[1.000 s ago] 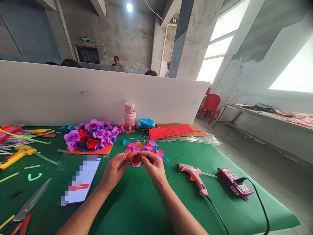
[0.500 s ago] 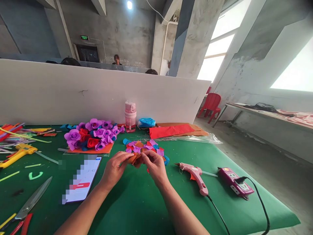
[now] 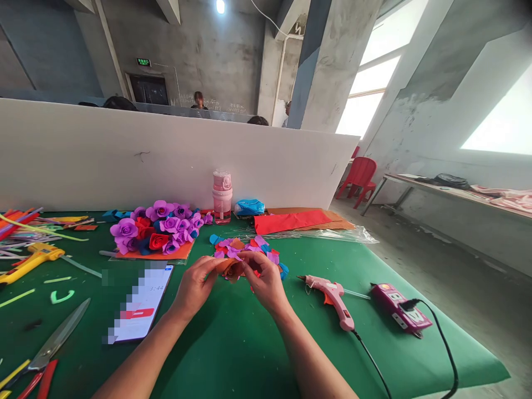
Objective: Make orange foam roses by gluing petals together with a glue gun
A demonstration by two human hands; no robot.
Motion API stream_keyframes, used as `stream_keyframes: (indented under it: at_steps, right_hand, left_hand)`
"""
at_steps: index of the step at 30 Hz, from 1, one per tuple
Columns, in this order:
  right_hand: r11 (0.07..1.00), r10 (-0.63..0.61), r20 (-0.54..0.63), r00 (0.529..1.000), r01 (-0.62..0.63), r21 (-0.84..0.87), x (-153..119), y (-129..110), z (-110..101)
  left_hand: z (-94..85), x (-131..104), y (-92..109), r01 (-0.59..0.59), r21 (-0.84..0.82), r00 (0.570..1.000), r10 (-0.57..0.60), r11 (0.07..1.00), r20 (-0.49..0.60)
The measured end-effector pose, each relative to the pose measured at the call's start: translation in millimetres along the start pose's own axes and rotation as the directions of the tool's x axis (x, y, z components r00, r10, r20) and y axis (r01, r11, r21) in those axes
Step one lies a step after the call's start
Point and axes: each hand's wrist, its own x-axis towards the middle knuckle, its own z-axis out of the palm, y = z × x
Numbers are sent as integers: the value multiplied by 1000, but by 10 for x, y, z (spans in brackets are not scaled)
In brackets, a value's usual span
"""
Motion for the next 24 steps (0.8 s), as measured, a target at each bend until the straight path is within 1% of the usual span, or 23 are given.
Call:
stream_keyframes:
  at_steps: [7, 13, 16, 21, 24]
  right_hand:
    - [1000, -8, 44, 999, 7, 15, -17, 20, 10]
    - [990, -93, 18, 996, 94, -104, 0, -18, -5]
    - [985, -126, 13, 992, 127, -115, 10, -34, -14]
    - [979, -137, -6, 991, 135, -151, 0, -27, -15]
    - [977, -142, 24, 990, 144, -157, -7, -33, -16]
  left_hand:
    - [8, -8, -8, -44, 4, 999, 44, 999, 8]
    - [14, -16, -18, -54, 0, 999, 54, 999, -1]
    - [12, -10, -2, -60, -17, 998, 60, 998, 4]
    - [8, -9, -5, -75, -59, 996, 77, 995, 38]
    - [2, -8, -14, -73, -71, 996, 77, 995, 55]
